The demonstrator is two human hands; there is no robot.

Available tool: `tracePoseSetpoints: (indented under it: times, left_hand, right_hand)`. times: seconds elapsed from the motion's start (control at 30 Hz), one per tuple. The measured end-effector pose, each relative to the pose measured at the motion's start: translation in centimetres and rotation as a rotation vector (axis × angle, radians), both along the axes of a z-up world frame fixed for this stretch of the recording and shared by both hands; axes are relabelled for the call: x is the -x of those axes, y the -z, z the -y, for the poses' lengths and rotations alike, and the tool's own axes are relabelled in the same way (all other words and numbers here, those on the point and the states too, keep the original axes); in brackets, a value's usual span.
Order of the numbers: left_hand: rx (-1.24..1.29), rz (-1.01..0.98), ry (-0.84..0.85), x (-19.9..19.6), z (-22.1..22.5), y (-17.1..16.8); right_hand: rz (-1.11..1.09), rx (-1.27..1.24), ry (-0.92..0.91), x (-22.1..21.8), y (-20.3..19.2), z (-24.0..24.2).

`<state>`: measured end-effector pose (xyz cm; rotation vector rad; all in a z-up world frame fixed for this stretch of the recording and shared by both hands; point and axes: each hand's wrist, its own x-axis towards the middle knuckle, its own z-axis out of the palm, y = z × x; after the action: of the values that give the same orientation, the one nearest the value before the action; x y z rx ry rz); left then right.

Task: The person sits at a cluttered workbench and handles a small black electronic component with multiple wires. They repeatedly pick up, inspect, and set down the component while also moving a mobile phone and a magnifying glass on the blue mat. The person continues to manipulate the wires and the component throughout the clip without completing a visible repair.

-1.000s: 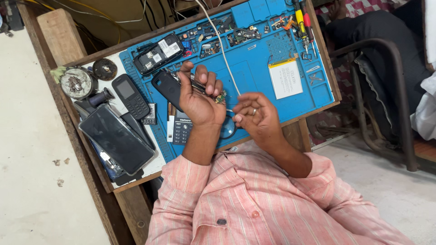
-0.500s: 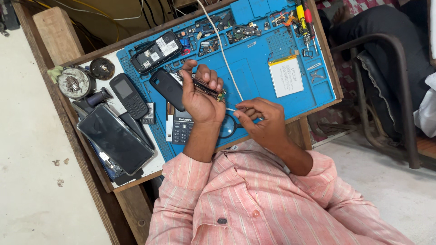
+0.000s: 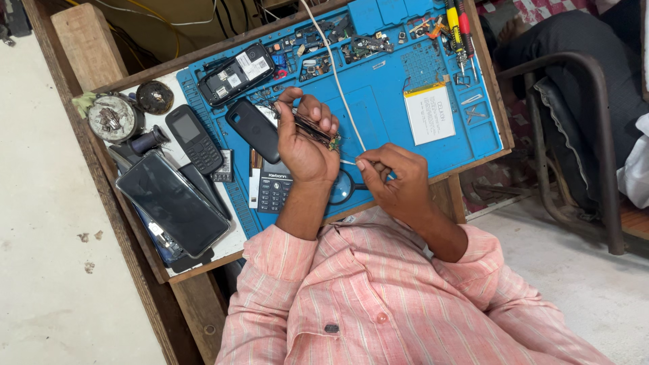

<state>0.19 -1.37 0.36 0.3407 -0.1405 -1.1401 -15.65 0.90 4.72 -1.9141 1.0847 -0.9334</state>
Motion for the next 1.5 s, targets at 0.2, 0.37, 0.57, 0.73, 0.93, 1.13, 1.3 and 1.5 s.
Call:
tracePoseSetpoints:
  times: [0.2, 0.37, 0.57, 0.73, 0.93, 1.13, 1.3, 1.5]
  left_hand:
    - [0.019, -0.038, -0.01, -0.6, 0.0, 0.2]
    - [-0.045, -0.063, -0.007, -0.9, 0.0, 0.5]
    - [-0.052, -0.081, -0.008, -1.0, 0.2, 1.2]
    - [-0.038, -0.089, 0.005, -0.7, 0.2, 2.2]
    - [-0.006, -0.076, 0.035, -0.6, 0.4, 2.8]
    - [0.032, -0.077, 0.076, -0.5, 0.3, 2.8]
    - [-0.007, -0.066, 0.242, 0.3, 0.4, 2.4]
    - [-0.04, -0.074, 0.369, 0.2, 0.4, 1.9]
  right_hand:
    - [-0.015, 0.122, -0.048, 1.2, -0.6, 0.0]
    - [-0.018, 0.137, 0.007, 4.0, -0.3, 0.2]
    - [0.284, 0.128, -0.017, 6.6, 2.0, 1.2]
    - [0.691, -0.082, -0.036, 7.8, 2.3, 2.3]
    - [0.846, -0.071, -0.139, 6.6, 0.0, 3.6]
    - [1.012, 0.028, -0.179, 8.1, -5.9, 5.0]
    - [0.77, 0.105, -0.026, 4.9, -6.4, 6.6]
    - [0.634, 0.15, -0.109, 0.1, -6.7, 9.7]
